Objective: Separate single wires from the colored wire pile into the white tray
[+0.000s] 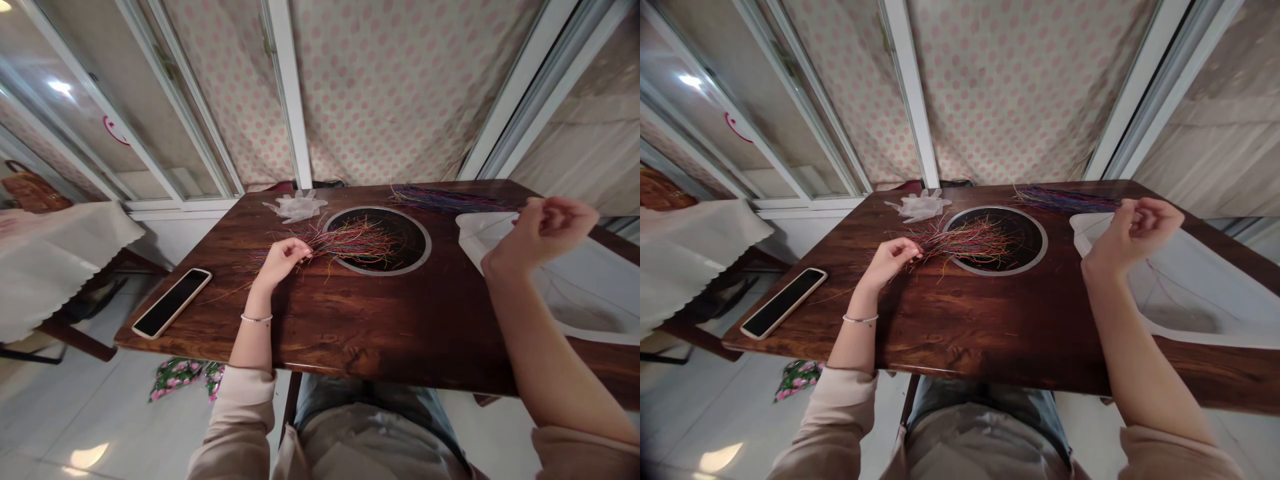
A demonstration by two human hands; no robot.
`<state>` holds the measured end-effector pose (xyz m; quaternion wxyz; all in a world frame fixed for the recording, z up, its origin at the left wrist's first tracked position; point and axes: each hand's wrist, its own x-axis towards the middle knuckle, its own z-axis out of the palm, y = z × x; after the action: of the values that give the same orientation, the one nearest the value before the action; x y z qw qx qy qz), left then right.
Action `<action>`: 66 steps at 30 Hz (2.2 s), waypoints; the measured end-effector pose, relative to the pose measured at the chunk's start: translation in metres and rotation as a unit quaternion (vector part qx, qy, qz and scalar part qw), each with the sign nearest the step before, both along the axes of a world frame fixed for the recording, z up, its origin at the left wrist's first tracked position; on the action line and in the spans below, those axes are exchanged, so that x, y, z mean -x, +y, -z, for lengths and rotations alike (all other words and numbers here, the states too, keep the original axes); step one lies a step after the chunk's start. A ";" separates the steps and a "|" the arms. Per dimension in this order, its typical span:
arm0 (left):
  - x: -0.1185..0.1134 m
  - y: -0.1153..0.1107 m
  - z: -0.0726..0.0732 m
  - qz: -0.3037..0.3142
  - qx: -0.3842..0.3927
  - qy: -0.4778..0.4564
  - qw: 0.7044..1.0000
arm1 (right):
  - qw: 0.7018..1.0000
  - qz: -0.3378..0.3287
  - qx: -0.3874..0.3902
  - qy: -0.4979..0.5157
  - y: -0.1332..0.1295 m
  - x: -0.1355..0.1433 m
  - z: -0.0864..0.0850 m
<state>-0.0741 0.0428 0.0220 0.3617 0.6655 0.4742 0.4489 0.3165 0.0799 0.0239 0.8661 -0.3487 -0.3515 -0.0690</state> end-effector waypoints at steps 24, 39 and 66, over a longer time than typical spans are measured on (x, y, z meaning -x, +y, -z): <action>-0.070 -0.024 0.016 0.326 0.147 -0.121 0.926 | 0.509 -0.714 0.473 0.092 -0.052 0.128 0.048; -0.057 -0.025 0.010 0.391 0.181 -0.079 0.899 | 0.593 -0.686 0.410 0.103 -0.050 0.124 0.045; -0.059 -0.026 0.010 0.388 0.223 -0.083 0.890 | 0.698 -0.627 0.341 0.064 -0.051 0.114 0.026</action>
<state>-0.0152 0.0172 0.0120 0.6843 0.6584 0.2341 0.2086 0.2021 0.0288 -0.0026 0.5515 -0.3226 -0.4319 0.6365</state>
